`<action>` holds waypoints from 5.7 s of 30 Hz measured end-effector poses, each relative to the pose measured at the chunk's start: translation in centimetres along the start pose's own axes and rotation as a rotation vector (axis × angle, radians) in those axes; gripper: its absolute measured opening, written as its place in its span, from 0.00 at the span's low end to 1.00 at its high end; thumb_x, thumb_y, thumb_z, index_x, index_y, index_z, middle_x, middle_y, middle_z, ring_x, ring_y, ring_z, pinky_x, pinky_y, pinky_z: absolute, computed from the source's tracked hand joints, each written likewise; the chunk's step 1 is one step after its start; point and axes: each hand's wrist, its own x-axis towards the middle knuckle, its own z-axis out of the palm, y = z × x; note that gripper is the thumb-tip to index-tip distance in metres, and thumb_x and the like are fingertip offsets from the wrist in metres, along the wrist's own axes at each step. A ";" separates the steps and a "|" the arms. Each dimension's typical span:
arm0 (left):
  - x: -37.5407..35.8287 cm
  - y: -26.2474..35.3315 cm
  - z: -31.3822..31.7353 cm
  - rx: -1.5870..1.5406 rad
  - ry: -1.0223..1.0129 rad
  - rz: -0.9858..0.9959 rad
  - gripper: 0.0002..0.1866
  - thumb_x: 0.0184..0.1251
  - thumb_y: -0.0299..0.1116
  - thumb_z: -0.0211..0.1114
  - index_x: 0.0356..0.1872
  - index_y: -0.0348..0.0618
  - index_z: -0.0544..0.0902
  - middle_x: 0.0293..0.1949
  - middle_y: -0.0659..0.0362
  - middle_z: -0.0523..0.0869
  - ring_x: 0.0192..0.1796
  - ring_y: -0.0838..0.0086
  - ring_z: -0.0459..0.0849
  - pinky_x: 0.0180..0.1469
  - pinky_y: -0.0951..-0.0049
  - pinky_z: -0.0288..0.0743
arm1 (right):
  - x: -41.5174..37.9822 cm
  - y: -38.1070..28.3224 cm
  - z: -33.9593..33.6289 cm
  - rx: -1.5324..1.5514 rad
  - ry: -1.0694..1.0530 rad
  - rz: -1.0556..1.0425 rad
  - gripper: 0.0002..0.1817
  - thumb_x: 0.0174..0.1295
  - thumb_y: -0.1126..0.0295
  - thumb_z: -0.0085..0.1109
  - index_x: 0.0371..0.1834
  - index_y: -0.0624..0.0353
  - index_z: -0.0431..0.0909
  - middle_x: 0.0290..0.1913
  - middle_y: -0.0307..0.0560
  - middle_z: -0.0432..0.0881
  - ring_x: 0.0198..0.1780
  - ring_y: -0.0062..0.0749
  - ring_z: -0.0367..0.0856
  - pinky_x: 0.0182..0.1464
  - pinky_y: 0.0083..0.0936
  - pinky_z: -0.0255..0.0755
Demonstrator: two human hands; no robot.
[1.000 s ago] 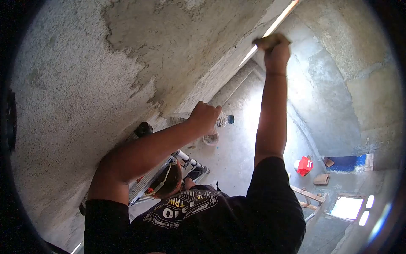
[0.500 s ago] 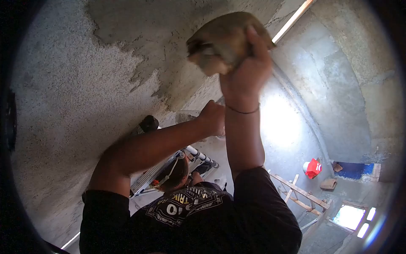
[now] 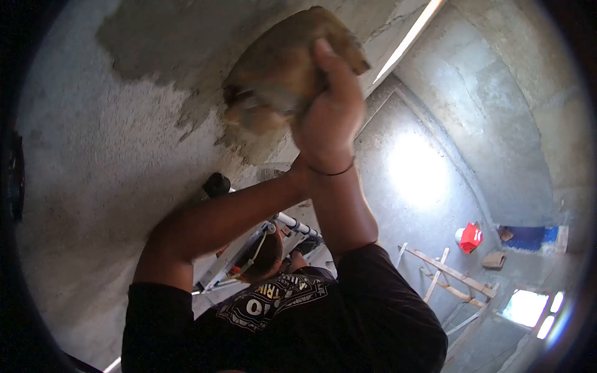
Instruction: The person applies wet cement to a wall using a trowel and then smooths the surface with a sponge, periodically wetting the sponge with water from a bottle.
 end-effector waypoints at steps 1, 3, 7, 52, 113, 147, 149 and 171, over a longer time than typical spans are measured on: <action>0.0 -0.2 -0.2 0.035 -0.010 0.028 0.27 0.54 0.49 0.69 0.51 0.43 0.78 0.34 0.57 0.86 0.41 0.65 0.86 0.49 0.65 0.74 | 0.8 -0.9 -1.2 0.034 -0.078 -0.024 0.18 0.67 0.68 0.52 0.56 0.69 0.74 0.52 0.50 0.81 0.56 0.34 0.79 0.57 0.29 0.75; -0.3 1.0 -2.9 0.142 -0.126 -0.005 0.30 0.49 0.49 0.72 0.51 0.44 0.77 0.34 0.56 0.87 0.40 0.65 0.87 0.47 0.65 0.73 | 3.0 -1.4 -4.9 -0.156 -0.043 -0.193 0.19 0.68 0.66 0.51 0.56 0.67 0.73 0.51 0.50 0.81 0.54 0.33 0.80 0.56 0.28 0.75; -0.6 1.8 -4.7 0.177 -0.222 -0.066 0.33 0.41 0.47 0.77 0.49 0.41 0.76 0.35 0.52 0.86 0.41 0.60 0.87 0.46 0.63 0.74 | 10.5 -0.4 -15.1 -0.254 0.257 -0.122 0.18 0.68 0.65 0.50 0.56 0.64 0.71 0.48 0.48 0.80 0.50 0.34 0.81 0.53 0.30 0.76; -0.3 2.3 -4.5 0.116 -0.281 -0.073 0.34 0.41 0.49 0.78 0.47 0.39 0.75 0.35 0.48 0.85 0.42 0.56 0.86 0.50 0.59 0.74 | 33.9 -7.0 -14.5 -0.257 -0.264 -0.062 0.13 0.67 0.69 0.46 0.42 0.71 0.74 0.40 0.58 0.82 0.42 0.44 0.84 0.42 0.34 0.79; 0.5 0.3 -4.5 -0.023 -0.089 -0.118 0.38 0.39 0.48 0.78 0.53 0.42 0.76 0.44 0.47 0.85 0.47 0.53 0.84 0.49 0.57 0.77 | -21.7 -1.3 -35.9 -0.805 0.355 0.390 0.18 0.68 0.64 0.48 0.57 0.61 0.73 0.50 0.43 0.75 0.54 0.29 0.74 0.55 0.28 0.70; 0.0 1.0 -6.1 0.302 -0.258 0.028 0.43 0.46 0.51 0.74 0.61 0.35 0.72 0.52 0.47 0.84 0.52 0.58 0.85 0.50 0.63 0.80 | -29.4 -4.2 -31.7 -0.686 0.874 0.177 0.19 0.69 0.62 0.45 0.58 0.62 0.66 0.53 0.52 0.73 0.54 0.40 0.76 0.54 0.35 0.76; 0.0 1.1 -6.2 0.314 -0.269 0.027 0.43 0.46 0.51 0.73 0.62 0.36 0.71 0.52 0.46 0.83 0.52 0.58 0.84 0.50 0.63 0.80 | -29.6 -4.1 -32.2 -0.663 0.873 0.200 0.19 0.69 0.62 0.45 0.58 0.62 0.66 0.54 0.52 0.73 0.54 0.40 0.77 0.54 0.35 0.76; 0.4 0.6 -3.9 0.080 -0.169 0.076 0.39 0.42 0.49 0.74 0.58 0.45 0.75 0.44 0.55 0.87 0.47 0.63 0.86 0.49 0.61 0.79 | -20.2 -1.9 -31.3 -0.709 0.514 0.134 0.16 0.69 0.65 0.41 0.46 0.68 0.72 0.39 0.55 0.83 0.35 0.37 0.81 0.41 0.28 0.76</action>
